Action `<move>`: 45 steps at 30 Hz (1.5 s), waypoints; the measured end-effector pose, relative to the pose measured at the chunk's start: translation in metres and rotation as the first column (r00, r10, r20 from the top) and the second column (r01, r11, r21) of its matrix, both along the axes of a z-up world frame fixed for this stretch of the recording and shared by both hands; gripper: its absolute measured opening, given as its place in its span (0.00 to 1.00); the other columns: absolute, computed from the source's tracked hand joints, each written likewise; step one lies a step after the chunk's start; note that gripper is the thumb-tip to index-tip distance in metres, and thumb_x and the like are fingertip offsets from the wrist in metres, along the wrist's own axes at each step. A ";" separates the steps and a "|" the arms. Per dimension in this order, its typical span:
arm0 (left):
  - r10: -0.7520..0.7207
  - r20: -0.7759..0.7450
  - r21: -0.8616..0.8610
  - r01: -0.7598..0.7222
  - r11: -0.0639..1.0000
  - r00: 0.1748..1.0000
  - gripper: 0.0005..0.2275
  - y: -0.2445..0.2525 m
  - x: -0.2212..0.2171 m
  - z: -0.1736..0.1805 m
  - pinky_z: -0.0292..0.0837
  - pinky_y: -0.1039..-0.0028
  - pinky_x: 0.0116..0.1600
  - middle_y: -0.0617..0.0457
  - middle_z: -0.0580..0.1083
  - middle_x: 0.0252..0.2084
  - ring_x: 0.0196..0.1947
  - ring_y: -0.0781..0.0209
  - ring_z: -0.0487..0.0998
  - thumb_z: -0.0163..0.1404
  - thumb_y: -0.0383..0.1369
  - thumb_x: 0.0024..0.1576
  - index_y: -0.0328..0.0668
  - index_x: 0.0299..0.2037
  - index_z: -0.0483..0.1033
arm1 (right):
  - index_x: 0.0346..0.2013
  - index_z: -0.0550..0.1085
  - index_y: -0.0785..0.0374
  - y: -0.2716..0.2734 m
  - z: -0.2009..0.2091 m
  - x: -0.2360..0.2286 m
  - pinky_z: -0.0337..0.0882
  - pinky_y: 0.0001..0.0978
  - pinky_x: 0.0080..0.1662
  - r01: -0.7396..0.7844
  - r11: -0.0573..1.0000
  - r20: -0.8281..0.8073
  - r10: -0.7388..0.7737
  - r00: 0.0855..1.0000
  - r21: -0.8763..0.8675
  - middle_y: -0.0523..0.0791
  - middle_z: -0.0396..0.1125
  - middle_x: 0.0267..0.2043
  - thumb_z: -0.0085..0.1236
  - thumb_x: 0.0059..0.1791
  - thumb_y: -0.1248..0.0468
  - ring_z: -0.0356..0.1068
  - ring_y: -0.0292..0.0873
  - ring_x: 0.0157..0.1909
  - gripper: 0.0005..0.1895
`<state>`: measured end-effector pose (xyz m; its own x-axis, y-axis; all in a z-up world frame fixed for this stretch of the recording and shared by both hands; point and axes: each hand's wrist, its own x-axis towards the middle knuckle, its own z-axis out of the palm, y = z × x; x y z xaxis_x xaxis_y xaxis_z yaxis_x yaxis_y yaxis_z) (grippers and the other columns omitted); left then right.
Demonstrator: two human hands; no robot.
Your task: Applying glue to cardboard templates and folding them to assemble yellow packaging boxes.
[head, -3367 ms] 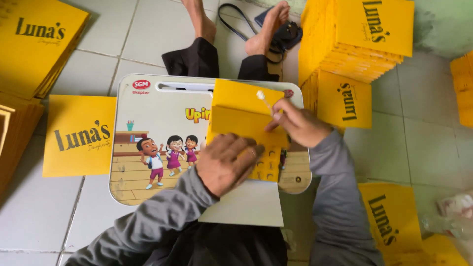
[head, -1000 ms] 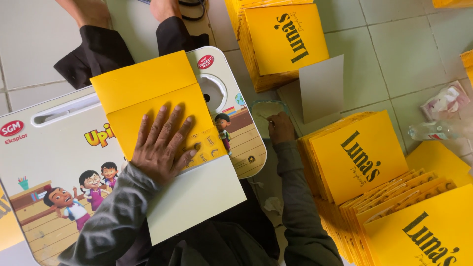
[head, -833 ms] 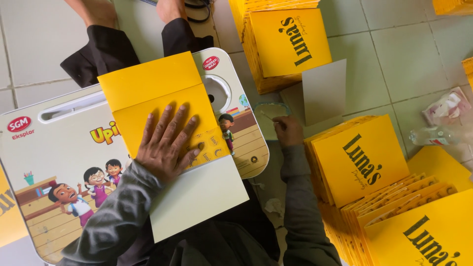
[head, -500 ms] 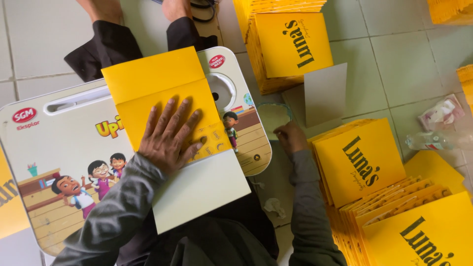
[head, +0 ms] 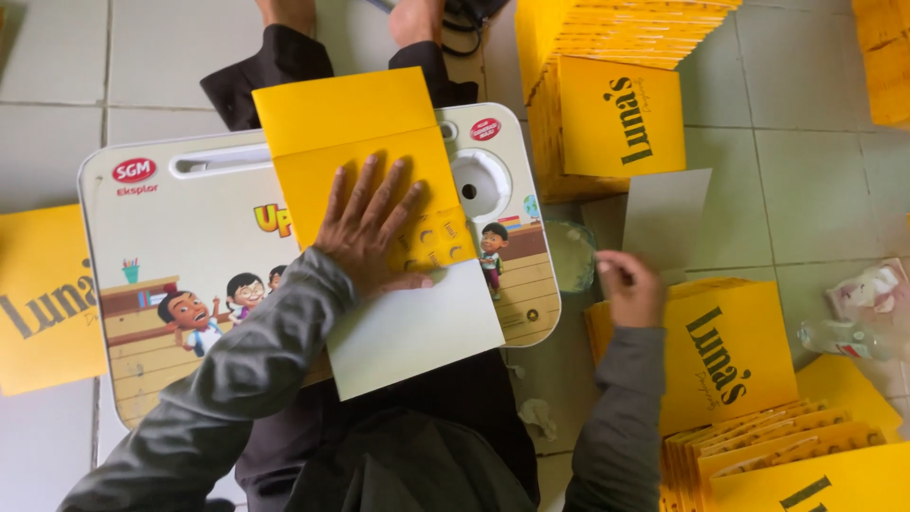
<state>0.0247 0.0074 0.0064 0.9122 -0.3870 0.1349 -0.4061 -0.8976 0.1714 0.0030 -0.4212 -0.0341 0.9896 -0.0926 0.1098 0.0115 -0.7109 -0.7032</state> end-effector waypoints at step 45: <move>-0.014 -0.129 -0.037 0.009 0.999 0.992 0.52 0.003 0.002 -0.001 0.20 0.44 0.75 0.47 0.39 0.79 0.78 0.42 0.32 0.37 0.77 0.43 0.60 0.76 0.42 | 0.38 0.85 0.51 0.078 0.074 -0.028 0.72 0.43 0.43 -0.577 0.816 -0.039 0.578 0.815 0.041 0.46 0.71 0.35 0.63 0.49 0.64 0.74 0.48 0.37 0.06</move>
